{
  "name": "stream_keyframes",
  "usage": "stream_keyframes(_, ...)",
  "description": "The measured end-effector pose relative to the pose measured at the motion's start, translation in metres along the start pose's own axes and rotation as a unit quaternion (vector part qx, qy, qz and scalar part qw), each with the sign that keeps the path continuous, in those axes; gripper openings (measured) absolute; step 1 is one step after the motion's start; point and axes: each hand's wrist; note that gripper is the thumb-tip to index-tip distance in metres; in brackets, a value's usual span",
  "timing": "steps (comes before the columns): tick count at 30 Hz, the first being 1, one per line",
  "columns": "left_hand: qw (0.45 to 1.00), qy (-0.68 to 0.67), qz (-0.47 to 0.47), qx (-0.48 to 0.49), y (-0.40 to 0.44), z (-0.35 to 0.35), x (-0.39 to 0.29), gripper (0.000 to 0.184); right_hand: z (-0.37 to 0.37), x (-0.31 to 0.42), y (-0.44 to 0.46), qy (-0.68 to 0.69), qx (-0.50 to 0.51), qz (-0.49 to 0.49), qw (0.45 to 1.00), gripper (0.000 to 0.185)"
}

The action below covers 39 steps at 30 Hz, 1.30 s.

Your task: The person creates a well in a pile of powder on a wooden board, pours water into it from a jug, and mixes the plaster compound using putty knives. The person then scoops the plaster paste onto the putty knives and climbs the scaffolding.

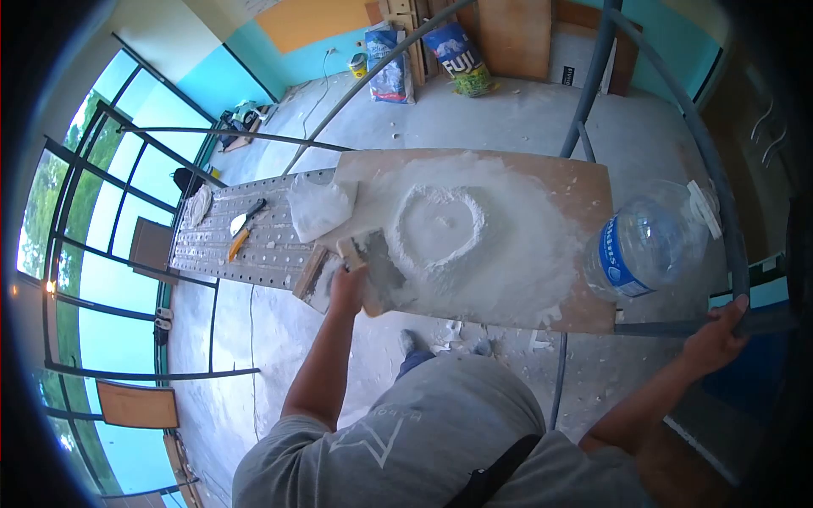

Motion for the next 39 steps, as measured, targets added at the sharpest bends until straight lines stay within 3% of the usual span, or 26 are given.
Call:
stream_keyframes(2, 0.991, 0.123, 0.037, -0.029, -0.024, 0.018, -0.050, 0.044, 0.001, 0.003, -0.001, 0.012, -0.002, -0.013, 1.000, 0.043)
stream_keyframes(5, 0.990, 0.119, 0.059, -0.054, -0.036, 0.013, -0.067, 0.044, 0.001, 0.000, 0.002, 0.033, 0.004, -0.033, 0.999, 0.042)
stream_keyframes(6, 0.999, -0.017, 0.047, -0.006, -0.030, 0.002, -0.050, 0.041, 0.000, -0.002, 0.003, 0.027, 0.007, -0.034, 0.999, 0.042)
stream_keyframes(9, 0.998, -0.056, 0.016, -0.001, -0.029, -0.025, -0.007, 0.037, 0.000, -0.002, 0.003, 0.030, 0.008, -0.040, 0.999, 0.042)
stream_keyframes(10, 0.992, -0.115, -0.055, 0.011, -0.038, -0.024, 0.000, 0.036, 0.001, 0.006, -0.002, 0.045, 0.006, -0.048, 0.998, 0.042)
stream_keyframes(22, 0.966, -0.193, -0.171, 0.004, -0.098, 0.020, 0.010, 0.039, -0.001, -0.002, 0.003, 0.008, -0.003, -0.038, 0.999, 0.048)
stream_keyframes(26, 0.962, -0.226, -0.155, 0.020, -0.091, 0.045, -0.002, 0.037, -0.001, 0.008, -0.006, -0.006, 0.004, -0.043, 0.999, 0.052)
stream_keyframes(30, 0.978, -0.203, -0.023, 0.032, -0.086, 0.033, -0.030, 0.034, 0.000, -0.007, 0.007, -0.004, 0.000, -0.047, 0.999, 0.054)
stream_keyframes(33, 0.983, -0.176, -0.035, 0.022, -0.053, -0.004, -0.017, 0.032, -0.001, -0.003, 0.002, -0.001, -0.004, -0.028, 1.000, 0.055)
stream_keyframes(34, 0.989, -0.108, -0.096, -0.027, -0.048, -0.011, -0.027, 0.030, -0.002, 0.004, 0.000, -0.014, -0.002, -0.025, 1.000, 0.055)
stream_keyframes(37, 0.990, -0.096, -0.099, 0.005, -0.011, -0.015, -0.017, 0.034, -0.002, 0.010, -0.004, -0.029, -0.011, -0.015, 0.999, 0.055)
stream_keyframes(38, 0.995, 0.091, 0.006, 0.039, 0.003, -0.015, -0.015, 0.037, -0.001, 0.011, -0.004, -0.028, -0.017, -0.013, 0.999, 0.055)
stream_keyframes(39, 0.953, 0.273, 0.111, 0.069, 0.012, -0.013, -0.018, 0.039, 0.000, 0.012, -0.004, -0.023, -0.017, -0.008, 1.000, 0.055)
Point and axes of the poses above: each hand's wrist, its own y-axis towards the middle knuckle, its own z-axis out of the palm, x = y × z, and after that the axes turned 9 degrees about -x, right-handed
